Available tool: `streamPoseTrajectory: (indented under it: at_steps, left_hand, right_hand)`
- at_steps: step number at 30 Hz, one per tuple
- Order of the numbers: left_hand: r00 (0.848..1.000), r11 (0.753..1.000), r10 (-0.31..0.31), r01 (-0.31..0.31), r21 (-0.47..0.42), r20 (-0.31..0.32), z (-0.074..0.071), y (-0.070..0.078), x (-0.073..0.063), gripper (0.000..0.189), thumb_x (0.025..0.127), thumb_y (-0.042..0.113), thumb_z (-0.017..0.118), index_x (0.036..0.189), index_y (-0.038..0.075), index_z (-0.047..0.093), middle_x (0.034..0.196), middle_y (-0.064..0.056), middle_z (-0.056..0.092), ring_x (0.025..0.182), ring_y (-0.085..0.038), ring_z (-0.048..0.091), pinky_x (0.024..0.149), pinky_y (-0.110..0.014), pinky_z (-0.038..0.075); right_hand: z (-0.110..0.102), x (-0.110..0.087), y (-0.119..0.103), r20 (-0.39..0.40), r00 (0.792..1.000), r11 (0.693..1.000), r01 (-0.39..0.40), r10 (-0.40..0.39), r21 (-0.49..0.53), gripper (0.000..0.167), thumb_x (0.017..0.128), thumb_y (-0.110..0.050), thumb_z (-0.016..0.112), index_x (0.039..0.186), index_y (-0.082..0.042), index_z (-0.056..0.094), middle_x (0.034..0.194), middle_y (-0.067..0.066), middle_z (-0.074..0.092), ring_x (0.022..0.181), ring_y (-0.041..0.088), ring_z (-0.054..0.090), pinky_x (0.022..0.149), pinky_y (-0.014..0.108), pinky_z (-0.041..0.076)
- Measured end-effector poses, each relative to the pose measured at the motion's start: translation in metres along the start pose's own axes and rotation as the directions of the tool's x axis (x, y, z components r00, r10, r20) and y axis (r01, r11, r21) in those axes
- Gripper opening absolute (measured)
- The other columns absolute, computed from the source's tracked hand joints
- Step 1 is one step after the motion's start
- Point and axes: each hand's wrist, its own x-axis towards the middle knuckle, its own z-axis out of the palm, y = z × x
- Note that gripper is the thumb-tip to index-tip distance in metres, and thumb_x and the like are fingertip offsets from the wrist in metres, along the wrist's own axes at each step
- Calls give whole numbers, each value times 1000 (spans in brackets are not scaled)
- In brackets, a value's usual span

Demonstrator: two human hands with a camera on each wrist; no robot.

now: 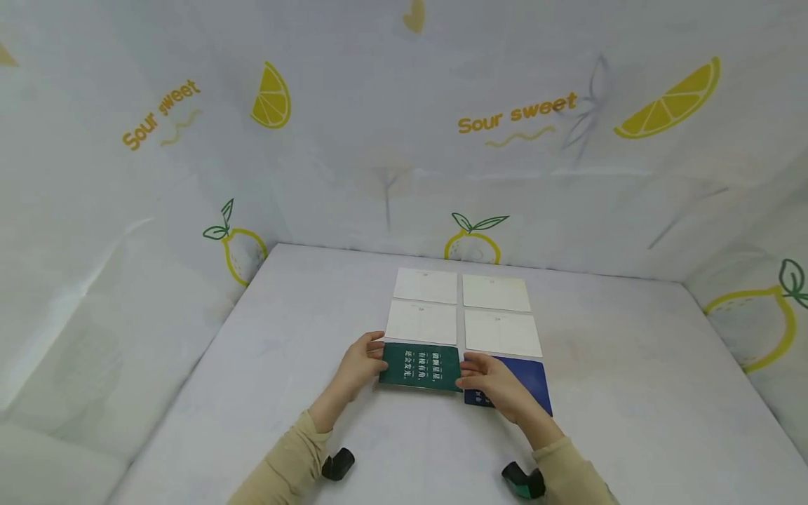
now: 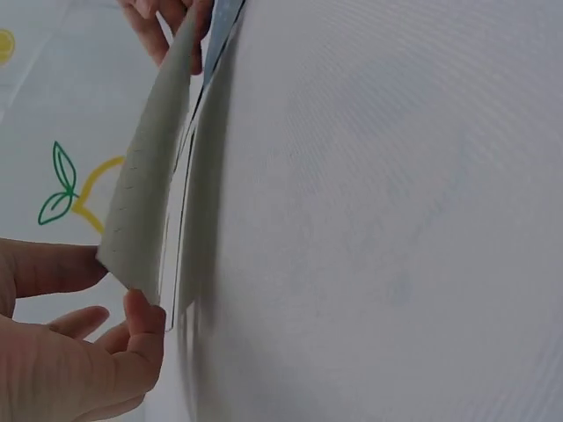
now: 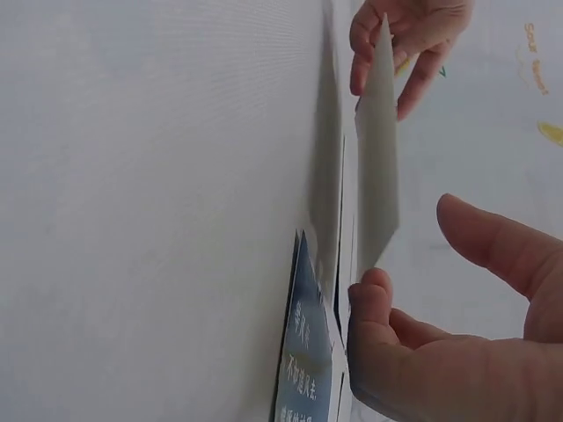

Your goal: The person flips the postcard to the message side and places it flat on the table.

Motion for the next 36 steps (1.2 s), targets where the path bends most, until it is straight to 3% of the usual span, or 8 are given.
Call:
streamPoseTrajectory:
  at_steps: [4, 9, 12, 18, 23, 29, 36]
  left_hand:
    - [1000, 999, 26, -27, -37, -10, 2, -5, 2, 65, 71, -13, 58, 134, 0, 45, 130, -24, 52, 116, -36, 53, 93, -42, 48]
    - [995, 994, 68, -74, -79, -75, 5, -5, 4, 56, 72, -10, 59, 126, 0, 53, 121, -18, 57, 98, -25, 57, 77, -29, 50]
    - [988, 993, 82, -92, -78, -134, 6, -2, 5, 41, 76, -5, 61, 117, 1, 58, 111, -15, 61, 89, -17, 55, 71, -23, 47]
    - [973, 985, 113, -137, -108, -202, 4, 2, 7, 22, 84, 5, 63, 106, 1, 63, 90, -8, 58, 79, -14, 49, 63, -18, 43]
    - [971, 971, 135, -170, -170, -200, 0, 7, 7, 19, 85, 7, 64, 104, 4, 64, 81, -1, 49, 76, -13, 46, 61, -20, 45]
    - [974, 960, 148, -183, -211, -173, -4, 12, 6, 15, 87, 11, 63, 100, 3, 66, 86, -4, 63, 80, -9, 58, 77, -31, 55]
    - [982, 942, 120, -159, -294, -144, -9, 14, 4, 23, 93, 17, 55, 92, -3, 66, 99, -11, 66, 84, -9, 61, 79, -32, 55]
  right_hand:
    - [3, 4, -2, -60, 998, 1000, 8, -10, -22, 69, 78, 1, 65, 139, 7, 33, 123, 21, 49, 103, 22, 52, 88, 30, 49]
    - [8, 9, -3, -138, 990, 999, 22, -28, -43, 69, 75, 7, 64, 138, 1, 36, 106, 12, 47, 90, 17, 47, 75, 25, 47]
    - [8, 10, -5, -166, 985, 998, 50, -55, -35, 63, 77, 6, 62, 135, 0, 37, 102, 10, 45, 87, 16, 48, 75, 25, 47]
    - [4, 13, -10, -208, 973, 995, 94, -97, -25, 31, 89, -10, 58, 119, -5, 49, 97, 6, 47, 91, 17, 52, 84, 32, 47]
    - [0, 14, -15, -222, 966, 990, 139, -132, 16, 22, 93, -15, 54, 113, -5, 53, 91, 3, 49, 89, 16, 51, 87, 32, 47]
    - [-4, 12, -18, -238, 964, 991, 132, -122, 27, 23, 93, -21, 56, 107, -3, 57, 94, 2, 57, 95, 19, 52, 87, 33, 43]
    - [-10, 8, -20, -202, 968, 987, 155, -145, 34, 26, 93, -19, 55, 109, 0, 62, 98, 1, 63, 95, 14, 56, 91, 33, 45]
